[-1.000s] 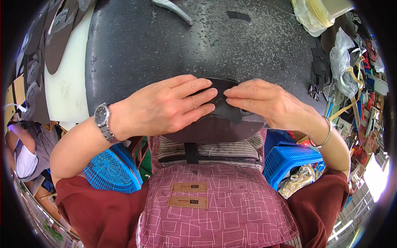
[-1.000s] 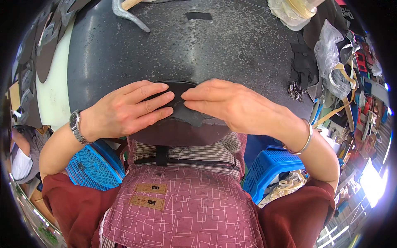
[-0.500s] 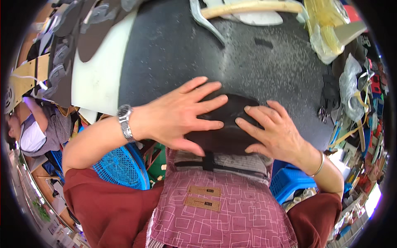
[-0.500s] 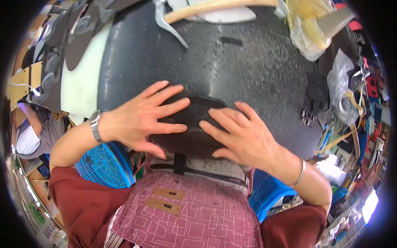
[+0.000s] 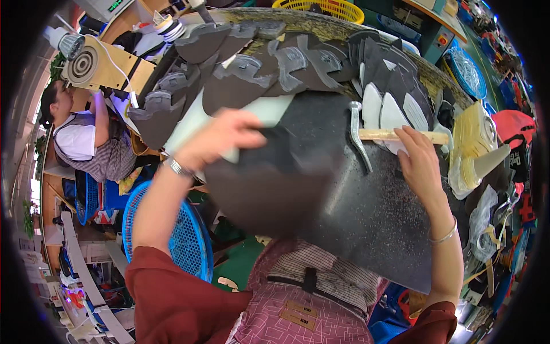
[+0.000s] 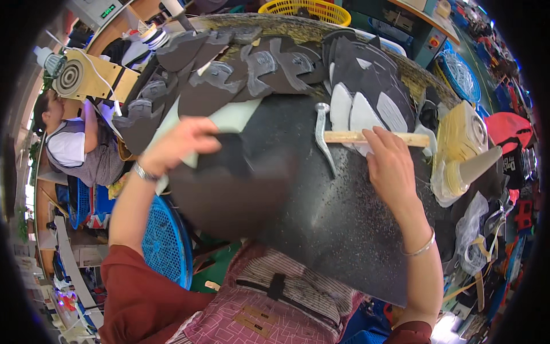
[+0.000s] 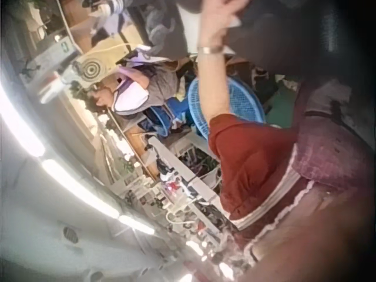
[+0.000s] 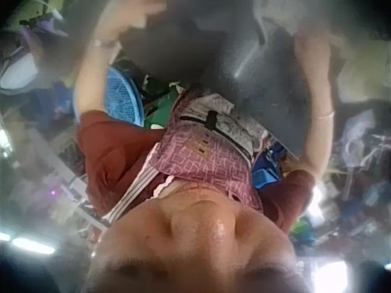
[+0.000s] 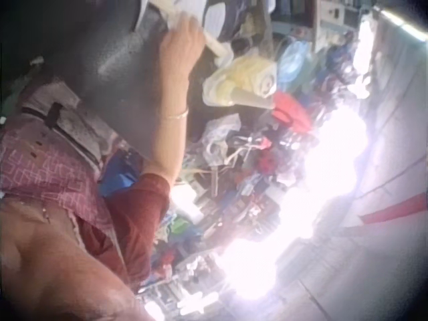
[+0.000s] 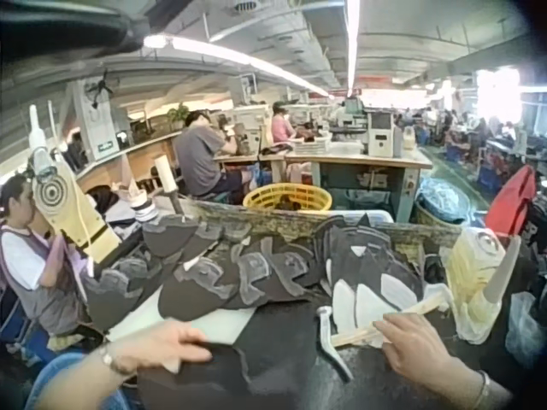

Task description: The person attaches reinforcement strips onto leather pieces by hand, folds over the edges, and flattens them using a hammer.

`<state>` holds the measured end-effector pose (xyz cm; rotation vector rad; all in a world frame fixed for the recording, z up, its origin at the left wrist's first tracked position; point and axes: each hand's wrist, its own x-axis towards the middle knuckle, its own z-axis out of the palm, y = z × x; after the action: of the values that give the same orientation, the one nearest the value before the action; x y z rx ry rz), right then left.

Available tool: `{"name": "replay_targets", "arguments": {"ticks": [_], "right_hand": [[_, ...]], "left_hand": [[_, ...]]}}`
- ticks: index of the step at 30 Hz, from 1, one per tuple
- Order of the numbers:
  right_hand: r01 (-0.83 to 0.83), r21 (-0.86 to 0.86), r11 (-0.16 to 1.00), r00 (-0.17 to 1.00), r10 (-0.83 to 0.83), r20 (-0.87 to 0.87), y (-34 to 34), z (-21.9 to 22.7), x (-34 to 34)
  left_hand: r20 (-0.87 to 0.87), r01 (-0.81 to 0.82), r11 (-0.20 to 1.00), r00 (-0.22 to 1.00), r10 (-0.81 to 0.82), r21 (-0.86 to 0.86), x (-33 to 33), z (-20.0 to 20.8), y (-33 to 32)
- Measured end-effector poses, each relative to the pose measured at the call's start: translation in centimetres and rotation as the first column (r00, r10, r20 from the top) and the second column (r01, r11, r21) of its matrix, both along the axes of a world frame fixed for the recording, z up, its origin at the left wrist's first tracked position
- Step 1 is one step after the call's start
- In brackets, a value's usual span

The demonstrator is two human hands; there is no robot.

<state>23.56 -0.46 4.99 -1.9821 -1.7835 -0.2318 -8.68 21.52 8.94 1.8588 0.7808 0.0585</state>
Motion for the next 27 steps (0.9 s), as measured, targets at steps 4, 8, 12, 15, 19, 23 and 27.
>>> {"name": "replay_targets", "arguments": {"ticks": [4,8,12,15,19,23,27], "right_hand": [[-0.056,-0.097,0.994,0.977,0.074,0.198,3.6,-1.3,-0.4],[-0.034,-0.172,0.985,0.939,0.091,0.333,5.3,-0.3,-1.3],[-0.032,-0.207,0.978,0.871,0.129,0.475,5.1,1.9,-3.8],[-0.001,-0.214,0.977,0.945,0.071,0.318,2.2,3.6,-5.0],[-0.02,-0.236,0.972,0.998,0.006,-0.059,-2.2,4.3,-5.9],[-0.018,-0.267,0.963,0.914,-0.093,-0.395,-5.8,3.2,-5.9],[0.165,-0.336,0.927,0.555,-0.369,-0.745,-8.6,3.4,-5.0]], "left_hand": [[0.098,-0.215,0.856,0.977,0.191,0.471,-6.0,-3.0,13.2],[0.115,-0.241,0.653,0.966,0.23,0.718,-0.8,-6.6,21.3],[-0.097,-0.032,0.576,0.976,0.193,0.817,4.2,-7.9,25.6],[-0.367,0.197,0.588,0.912,0.185,0.785,6.2,-5.7,24.9],[-0.274,0.258,0.237,0.961,0.036,0.936,4.1,-5.0,20.8],[0.511,-0.476,0.326,0.859,-0.026,0.817,6.6,-0.3,13.5],[0.495,-0.177,0.703,0.823,-0.278,0.689,8.5,7.4,4.6]]}}
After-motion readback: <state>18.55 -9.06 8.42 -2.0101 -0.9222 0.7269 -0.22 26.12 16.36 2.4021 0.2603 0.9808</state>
